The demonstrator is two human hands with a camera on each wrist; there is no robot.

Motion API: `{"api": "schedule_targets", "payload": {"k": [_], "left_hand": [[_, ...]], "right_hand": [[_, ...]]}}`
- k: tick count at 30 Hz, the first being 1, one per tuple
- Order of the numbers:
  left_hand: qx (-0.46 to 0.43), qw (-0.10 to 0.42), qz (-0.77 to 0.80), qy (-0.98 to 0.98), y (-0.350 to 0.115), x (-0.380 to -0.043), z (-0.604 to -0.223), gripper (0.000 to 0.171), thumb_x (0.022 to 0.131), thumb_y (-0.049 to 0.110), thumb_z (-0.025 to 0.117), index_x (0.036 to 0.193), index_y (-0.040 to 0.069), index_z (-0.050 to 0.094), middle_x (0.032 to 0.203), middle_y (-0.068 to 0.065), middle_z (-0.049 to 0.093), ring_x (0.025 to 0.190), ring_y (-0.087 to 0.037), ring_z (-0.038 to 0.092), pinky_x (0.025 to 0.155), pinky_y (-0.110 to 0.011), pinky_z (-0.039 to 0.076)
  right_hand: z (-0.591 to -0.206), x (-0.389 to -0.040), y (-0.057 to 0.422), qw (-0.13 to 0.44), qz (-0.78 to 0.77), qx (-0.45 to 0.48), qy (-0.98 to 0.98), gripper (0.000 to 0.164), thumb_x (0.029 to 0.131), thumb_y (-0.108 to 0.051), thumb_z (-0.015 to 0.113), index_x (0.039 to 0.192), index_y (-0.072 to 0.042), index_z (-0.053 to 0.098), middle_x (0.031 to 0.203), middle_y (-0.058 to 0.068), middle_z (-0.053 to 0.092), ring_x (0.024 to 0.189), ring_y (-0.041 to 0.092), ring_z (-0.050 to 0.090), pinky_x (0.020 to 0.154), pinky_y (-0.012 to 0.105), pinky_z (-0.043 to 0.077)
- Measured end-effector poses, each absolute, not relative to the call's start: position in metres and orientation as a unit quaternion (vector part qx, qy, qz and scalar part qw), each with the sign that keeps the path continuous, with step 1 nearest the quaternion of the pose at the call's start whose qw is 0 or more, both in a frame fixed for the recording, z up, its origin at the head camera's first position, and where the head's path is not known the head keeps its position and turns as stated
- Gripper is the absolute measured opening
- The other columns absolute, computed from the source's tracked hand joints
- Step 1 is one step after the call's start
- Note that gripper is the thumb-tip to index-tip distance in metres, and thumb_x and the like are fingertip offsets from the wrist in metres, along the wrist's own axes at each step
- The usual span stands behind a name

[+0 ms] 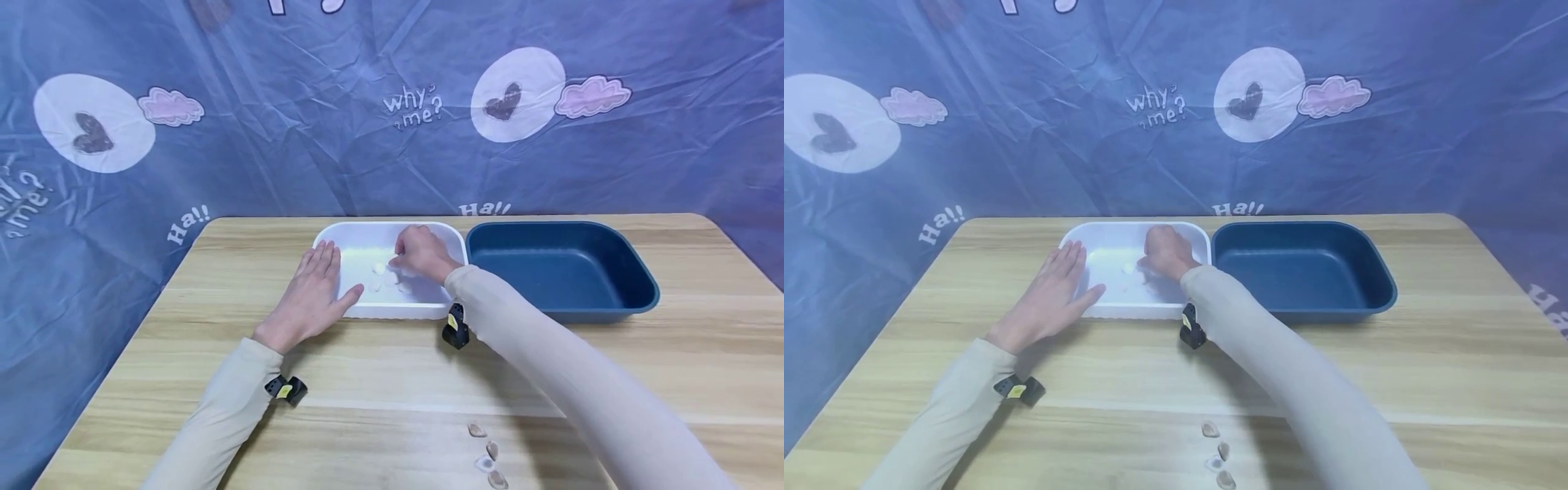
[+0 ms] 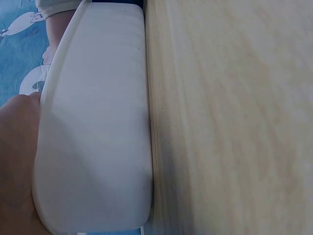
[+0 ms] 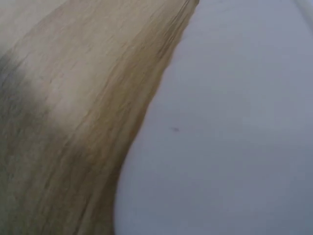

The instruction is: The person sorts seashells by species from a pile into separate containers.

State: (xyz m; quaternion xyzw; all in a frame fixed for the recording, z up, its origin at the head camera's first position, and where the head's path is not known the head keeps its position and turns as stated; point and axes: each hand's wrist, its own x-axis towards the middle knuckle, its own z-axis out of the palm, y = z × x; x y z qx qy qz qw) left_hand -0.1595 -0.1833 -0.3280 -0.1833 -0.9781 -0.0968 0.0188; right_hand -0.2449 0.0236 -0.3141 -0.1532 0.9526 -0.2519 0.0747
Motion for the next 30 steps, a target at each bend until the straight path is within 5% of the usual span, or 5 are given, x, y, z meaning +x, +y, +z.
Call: {"api": "schedule_targets", "payload": {"k": [25,30], "left_hand": [[-0.184,0.027,-0.096,-0.978,-0.184,-0.159,-0.330,0.083,0.099,0.053,0.034,0.146,-0.014,0.019,0.155,-0.029,0.013,0.146,-0.037,0.006,0.119,-0.045,0.002],[-0.187,0.026,-0.098,-0.977,-0.184,-0.160,-0.330,0.084,0.099,0.053,0.035,0.146,-0.015,0.020,0.155,-0.029,0.013,0.146,-0.037,0.006,0.119,-0.045,0.002]], "right_hand": [[-0.311,-0.241,0.036,0.044,-0.220,-0.198,0.954,0.011,0.090,-0.010,0.067,0.096,-0.005,0.073,0.098,0.008,0.070,0.090,0.020,0.061,0.082,0.033,0.051],[-0.296,-0.225,0.042,0.011,-0.234,-0.236,0.943,0.010,0.089,-0.011,0.069,0.096,-0.006,0.075,0.095,0.006,0.073,0.085,0.018,0.065,0.075,0.032,0.053]]}}
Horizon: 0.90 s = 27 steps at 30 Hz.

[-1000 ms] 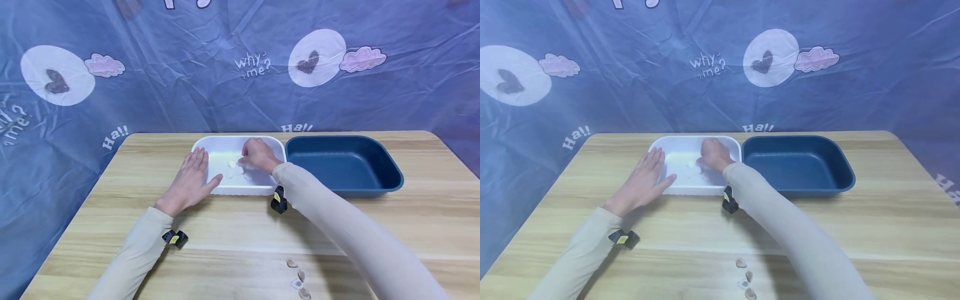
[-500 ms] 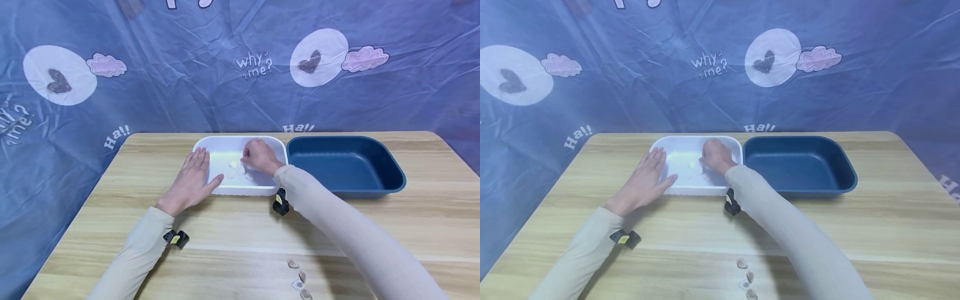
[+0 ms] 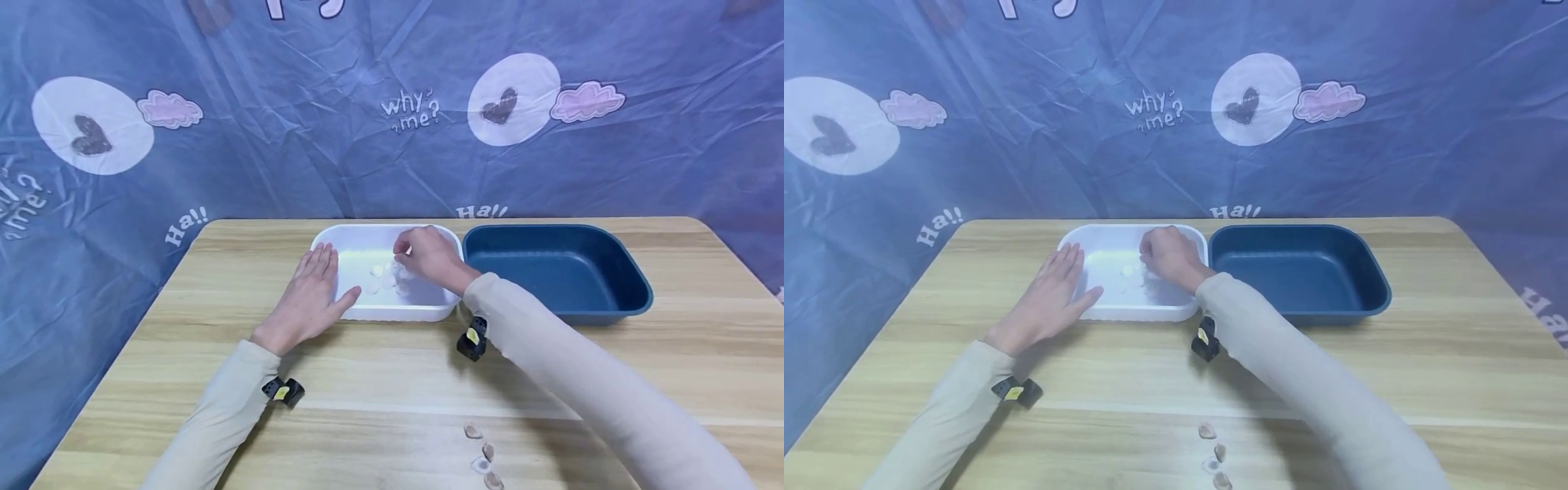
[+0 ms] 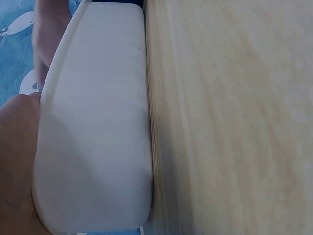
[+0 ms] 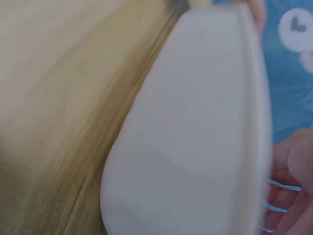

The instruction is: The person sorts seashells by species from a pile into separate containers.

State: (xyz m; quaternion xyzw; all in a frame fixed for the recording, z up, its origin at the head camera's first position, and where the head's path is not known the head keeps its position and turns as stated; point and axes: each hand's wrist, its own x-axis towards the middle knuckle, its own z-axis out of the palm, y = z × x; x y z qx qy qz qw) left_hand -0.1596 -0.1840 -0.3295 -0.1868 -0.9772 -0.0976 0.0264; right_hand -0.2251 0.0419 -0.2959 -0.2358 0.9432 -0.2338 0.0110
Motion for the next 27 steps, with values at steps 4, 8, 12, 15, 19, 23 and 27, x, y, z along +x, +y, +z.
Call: {"api": "schedule_targets", "payload": {"k": [4,8,12,15,19,23,27], "left_hand": [[-0.188,0.025,-0.098,-0.977,-0.184,-0.160,-0.331,0.084,0.099,0.054,0.033,0.146,-0.015,0.019,0.155,-0.029,0.012,0.146,-0.037,0.006,0.119,-0.045,0.002],[-0.185,0.022,-0.095,-0.978,-0.186,-0.158,-0.330,0.084,0.099,0.053,0.033,0.146,-0.015,0.018,0.155,-0.029,0.012,0.146,-0.038,0.006,0.119,-0.046,0.002],[-0.189,0.018,-0.095,-0.977,-0.184,-0.158,-0.329,0.084,0.099,0.053,0.033,0.147,-0.014,0.017,0.155,-0.029,0.011,0.146,-0.038,0.005,0.119,-0.046,0.002],[-0.192,0.017,-0.096,-0.977,-0.183,-0.158,-0.329,0.085,0.100,0.054,0.032,0.147,-0.014,0.016,0.156,-0.029,0.010,0.146,-0.038,0.004,0.119,-0.046,0.001],[-0.190,0.018,-0.093,-0.977,-0.183,-0.158,-0.330,0.084,0.100,0.054,0.030,0.147,-0.014,0.016,0.156,-0.029,0.010,0.146,-0.038,0.004,0.119,-0.046,0.001],[-0.185,0.014,-0.091,-0.978,-0.186,-0.159,-0.329,0.084,0.100,0.054,0.030,0.147,-0.014,0.016,0.156,-0.029,0.009,0.146,-0.038,0.004,0.119,-0.046,0.001],[-0.187,0.008,-0.094,-0.978,-0.185,-0.160,-0.329,0.085,0.100,0.055,0.030,0.147,-0.014,0.015,0.156,-0.029,0.008,0.146,-0.037,0.002,0.119,-0.046,0.000]], "right_hand": [[-0.283,-0.203,0.052,-0.035,-0.264,-0.271,0.925,0.009,0.088,-0.010,0.070,0.094,-0.005,0.075,0.093,0.005,0.073,0.078,0.017,0.067,0.070,0.031,0.054],[-0.275,-0.175,0.064,-0.072,-0.291,-0.303,0.905,0.012,0.088,-0.009,0.070,0.098,-0.005,0.074,0.098,0.005,0.072,0.080,0.017,0.067,0.069,0.032,0.054],[-0.271,-0.143,0.083,-0.106,-0.313,-0.329,0.885,0.013,0.087,-0.007,0.071,0.100,-0.006,0.073,0.099,0.004,0.071,0.083,0.016,0.066,0.067,0.031,0.056],[-0.276,-0.117,0.099,-0.119,-0.327,-0.347,0.871,0.015,0.084,-0.003,0.073,0.098,-0.007,0.072,0.096,0.001,0.071,0.082,0.013,0.065,0.067,0.030,0.056],[-0.295,-0.085,0.118,-0.123,-0.338,-0.369,0.857,0.020,0.079,0.001,0.075,0.096,-0.010,0.071,0.094,-0.003,0.070,0.079,0.007,0.062,0.066,0.026,0.056],[-0.315,-0.062,0.136,-0.092,-0.354,-0.381,0.849,0.025,0.077,0.005,0.074,0.094,-0.014,0.070,0.093,-0.008,0.069,0.078,0.002,0.060,0.067,0.023,0.055],[-0.332,-0.048,0.150,-0.037,-0.392,-0.394,0.830,0.027,0.080,0.004,0.073,0.097,-0.018,0.069,0.095,-0.008,0.067,0.079,0.001,0.060,0.067,0.018,0.053]]}}
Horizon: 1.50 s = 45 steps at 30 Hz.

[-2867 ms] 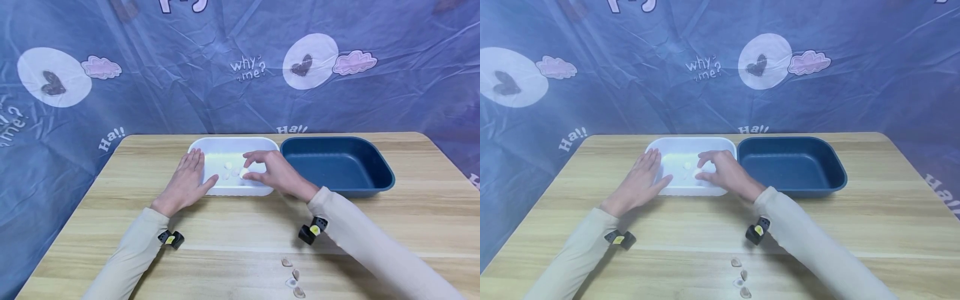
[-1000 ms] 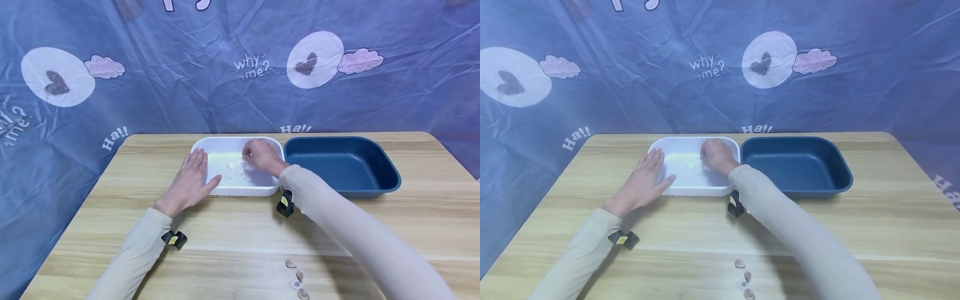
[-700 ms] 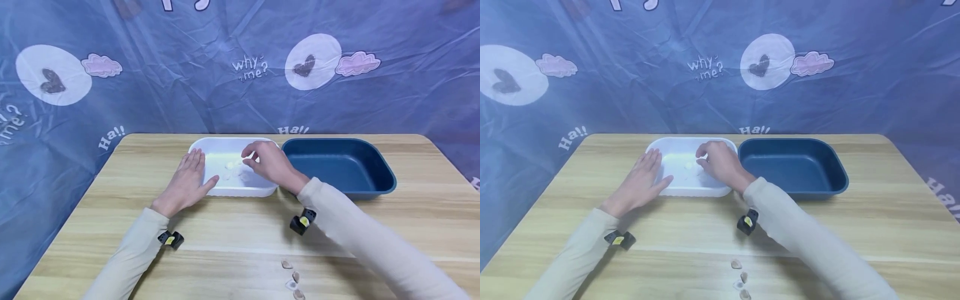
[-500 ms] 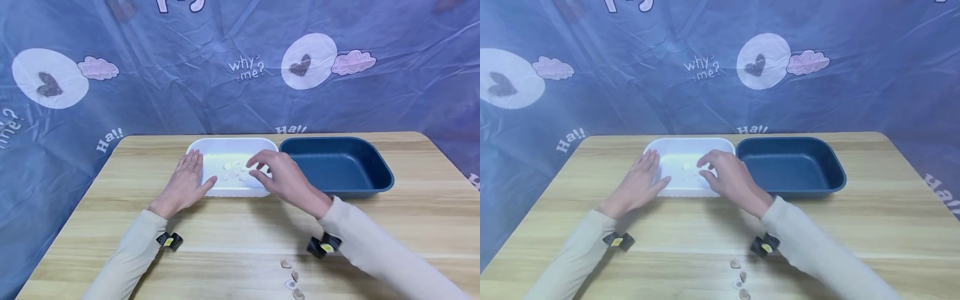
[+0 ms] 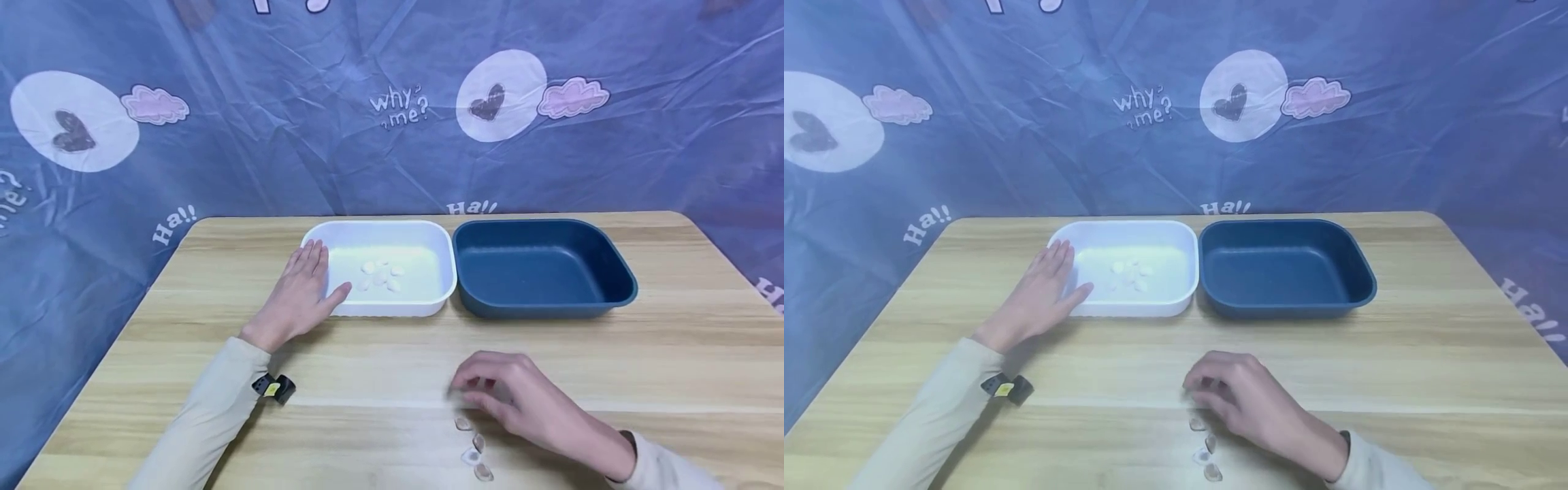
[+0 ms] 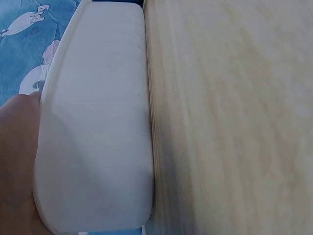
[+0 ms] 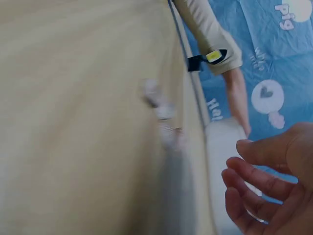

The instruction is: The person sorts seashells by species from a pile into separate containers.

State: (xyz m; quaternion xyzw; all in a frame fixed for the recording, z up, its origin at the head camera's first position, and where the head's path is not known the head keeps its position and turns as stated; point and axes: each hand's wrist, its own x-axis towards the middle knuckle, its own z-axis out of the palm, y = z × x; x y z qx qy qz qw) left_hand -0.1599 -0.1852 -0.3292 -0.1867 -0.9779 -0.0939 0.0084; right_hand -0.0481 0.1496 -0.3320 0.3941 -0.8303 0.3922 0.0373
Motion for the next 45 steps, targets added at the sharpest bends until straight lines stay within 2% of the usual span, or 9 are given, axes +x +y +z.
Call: {"api": "schedule_targets", "payload": {"k": [5,8,12,17,21,31,38,45], "left_hand": [[-0.185,0.007,-0.092,-0.978,-0.185,-0.160,-0.328,0.084,0.100,0.054,0.030,0.147,-0.014,0.015,0.156,-0.029,0.008,0.146,-0.038,0.002,0.119,-0.046,0.000],[-0.185,0.006,-0.092,-0.978,-0.185,-0.160,-0.328,0.085,0.100,0.055,0.030,0.147,-0.014,0.015,0.156,-0.028,0.007,0.146,-0.037,0.002,0.119,-0.046,0.000],[-0.184,0.006,-0.094,-0.978,-0.184,-0.159,-0.328,0.085,0.100,0.055,0.029,0.147,-0.014,0.015,0.156,-0.029,0.008,0.146,-0.038,0.002,0.119,-0.046,0.000],[-0.182,0.009,-0.096,-0.979,-0.183,-0.159,-0.327,0.084,0.100,0.054,0.031,0.147,-0.013,0.015,0.156,-0.028,0.009,0.146,-0.037,0.002,0.119,-0.046,0.000],[-0.184,0.011,-0.093,-0.978,-0.184,-0.160,-0.328,0.084,0.100,0.054,0.031,0.147,-0.014,0.015,0.156,-0.028,0.009,0.146,-0.037,0.002,0.119,-0.046,0.000],[-0.185,0.012,-0.096,-0.978,-0.184,-0.159,-0.329,0.084,0.100,0.054,0.031,0.147,-0.014,0.015,0.156,-0.028,0.009,0.146,-0.036,0.003,0.119,-0.045,0.000],[-0.186,0.013,-0.100,-0.977,-0.184,-0.158,-0.329,0.084,0.100,0.054,0.031,0.147,-0.014,0.016,0.156,-0.028,0.009,0.146,-0.036,0.003,0.119,-0.045,0.000],[-0.186,0.017,-0.103,-0.977,-0.184,-0.157,-0.330,0.084,0.100,0.054,0.031,0.147,-0.014,0.016,0.156,-0.029,0.009,0.146,-0.037,0.004,0.119,-0.046,0.001]], "right_hand": [[-0.353,-0.043,0.158,0.020,0.379,0.446,-0.810,0.030,0.083,0.001,0.072,0.103,-0.021,0.068,0.103,-0.008,0.064,0.090,0.005,0.061,0.076,0.015,0.050],[-0.360,-0.043,0.161,0.029,0.344,0.477,-0.809,0.032,0.082,0.000,0.073,0.105,-0.023,0.069,0.109,-0.007,0.061,0.097,0.008,0.058,0.083,0.013,0.046],[-0.362,-0.044,0.163,0.033,0.312,0.498,-0.808,0.033,0.079,-0.004,0.076,0.104,-0.025,0.070,0.117,-0.006,0.058,0.098,0.007,0.055,0.086,0.009,0.042],[-0.363,-0.044,0.163,0.016,0.307,0.502,-0.808,0.030,0.078,-0.010,0.078,0.103,-0.024,0.069,0.124,-0.005,0.055,0.096,0.003,0.052,0.087,0.008,0.040],[-0.364,-0.045,0.164,0.013,0.311,0.499,-0.808,0.027,0.080,-0.013,0.078,0.101,-0.026,0.068,0.124,-0.004,0.055,0.102,0.008,0.054,0.087,0.008,0.041],[-0.365,-0.049,0.170,0.039,0.291,0.496,-0.817,0.022,0.082,-0.017,0.076,0.097,-0.027,0.064,0.124,-0.001,0.056,0.107,0.014,0.057,0.089,0.012,0.043],[-0.366,-0.049,0.173,0.053,0.283,0.490,-0.823,0.019,0.082,-0.021,0.076,0.095,-0.029,0.064,0.124,-0.002,0.056,0.108,0.015,0.056,0.093,0.009,0.038],[-0.368,-0.049,0.173,0.036,0.314,0.487,-0.815,0.018,0.084,-0.021,0.076,0.096,-0.030,0.065,0.125,-0.003,0.055,0.102,0.010,0.053,0.085,0.010,0.040]]}}
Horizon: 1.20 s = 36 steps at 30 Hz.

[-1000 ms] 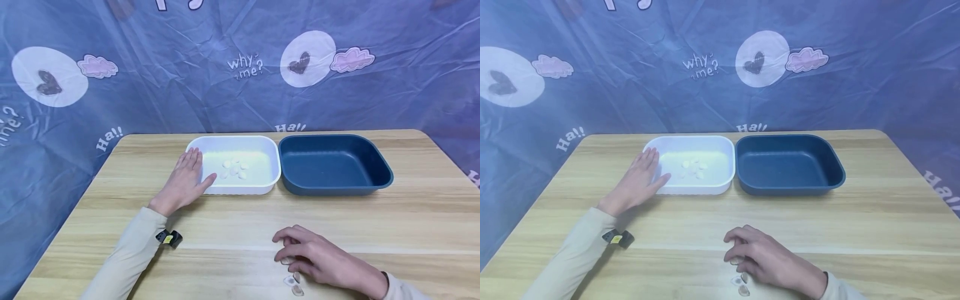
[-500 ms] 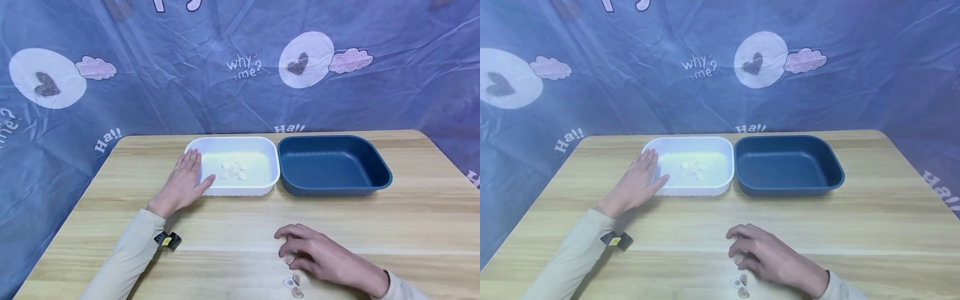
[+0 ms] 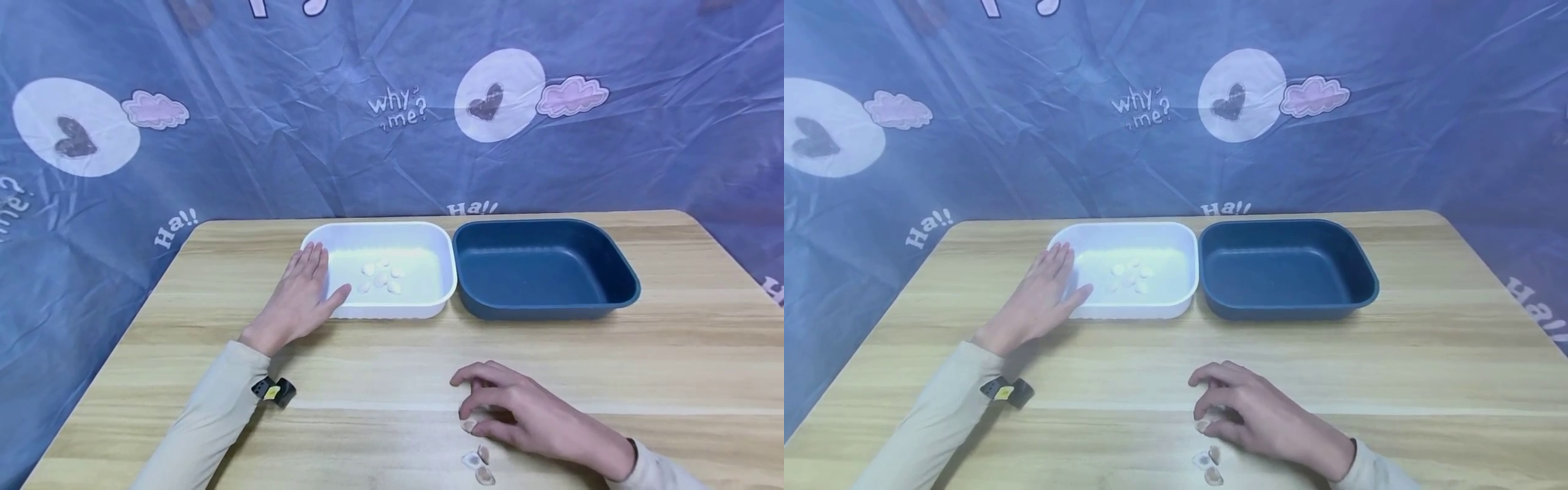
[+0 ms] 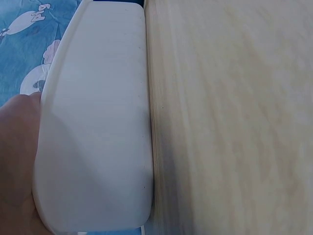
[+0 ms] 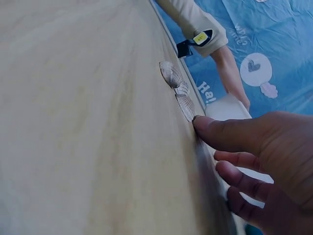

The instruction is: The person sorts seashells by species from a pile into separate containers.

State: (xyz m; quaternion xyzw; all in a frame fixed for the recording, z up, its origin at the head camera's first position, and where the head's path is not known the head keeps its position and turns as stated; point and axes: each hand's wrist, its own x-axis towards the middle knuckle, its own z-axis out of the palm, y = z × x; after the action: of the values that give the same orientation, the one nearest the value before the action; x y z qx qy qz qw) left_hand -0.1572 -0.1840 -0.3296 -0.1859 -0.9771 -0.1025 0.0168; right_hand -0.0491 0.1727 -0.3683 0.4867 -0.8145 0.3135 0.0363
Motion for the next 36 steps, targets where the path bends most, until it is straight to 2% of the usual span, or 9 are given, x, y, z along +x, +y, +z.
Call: {"api": "schedule_targets", "payload": {"k": [4,9,14,19,28,36], "left_hand": [[-0.186,0.018,-0.103,-0.977,-0.184,-0.157,-0.329,0.084,0.100,0.053,0.031,0.147,-0.014,0.016,0.156,-0.029,0.010,0.146,-0.038,0.005,0.119,-0.046,0.001],[-0.186,0.016,-0.102,-0.977,-0.184,-0.157,-0.329,0.083,0.100,0.053,0.032,0.147,-0.014,0.016,0.156,-0.029,0.010,0.146,-0.038,0.004,0.119,-0.046,0.001],[-0.187,0.014,-0.100,-0.977,-0.184,-0.156,-0.329,0.083,0.100,0.053,0.032,0.147,-0.014,0.016,0.155,-0.029,0.010,0.146,-0.038,0.005,0.119,-0.046,0.000],[-0.188,0.015,-0.099,-0.977,-0.184,-0.157,-0.329,0.084,0.100,0.053,0.033,0.147,-0.015,0.016,0.155,-0.029,0.010,0.146,-0.038,0.005,0.119,-0.045,0.000],[-0.188,0.018,-0.106,-0.976,-0.184,-0.156,-0.330,0.084,0.100,0.053,0.033,0.146,-0.016,0.018,0.155,-0.030,0.012,0.146,-0.038,0.005,0.119,-0.047,0.002],[-0.190,0.017,-0.102,-0.976,-0.183,-0.157,-0.328,0.084,0.100,0.053,0.033,0.145,-0.016,0.017,0.155,-0.030,0.011,0.146,-0.039,0.004,0.119,-0.047,0.001]], "right_hand": [[-0.374,-0.049,0.172,0.043,0.339,0.481,-0.808,0.020,0.084,-0.021,0.077,0.096,-0.030,0.065,0.124,-0.005,0.057,0.105,0.011,0.052,0.085,0.015,0.040],[-0.381,-0.044,0.169,0.052,0.371,0.456,-0.807,0.022,0.084,-0.016,0.076,0.099,-0.028,0.066,0.123,-0.005,0.061,0.117,0.015,0.051,0.102,0.018,0.034],[-0.380,-0.043,0.168,0.051,0.401,0.436,-0.804,0.026,0.085,-0.009,0.074,0.104,-0.025,0.066,0.129,0.002,0.061,0.129,0.022,0.046,0.112,0.018,0.025],[-0.370,-0.043,0.170,0.053,0.413,0.424,-0.804,0.028,0.084,-0.008,0.075,0.104,-0.025,0.066,0.135,0.007,0.057,0.135,0.020,0.042,0.113,0.019,0.025],[-0.348,-0.058,0.182,0.165,0.392,0.439,-0.791,0.032,0.075,-0.006,0.078,0.101,-0.021,0.068,0.136,0.019,0.055,0.132,0.025,0.046,0.110,0.024,0.032],[-0.317,-0.074,0.204,0.207,0.366,0.393,-0.818,0.028,0.077,-0.006,0.078,0.101,-0.018,0.071,0.137,0.017,0.054,0.132,0.022,0.047,0.110,0.023,0.033]]}}
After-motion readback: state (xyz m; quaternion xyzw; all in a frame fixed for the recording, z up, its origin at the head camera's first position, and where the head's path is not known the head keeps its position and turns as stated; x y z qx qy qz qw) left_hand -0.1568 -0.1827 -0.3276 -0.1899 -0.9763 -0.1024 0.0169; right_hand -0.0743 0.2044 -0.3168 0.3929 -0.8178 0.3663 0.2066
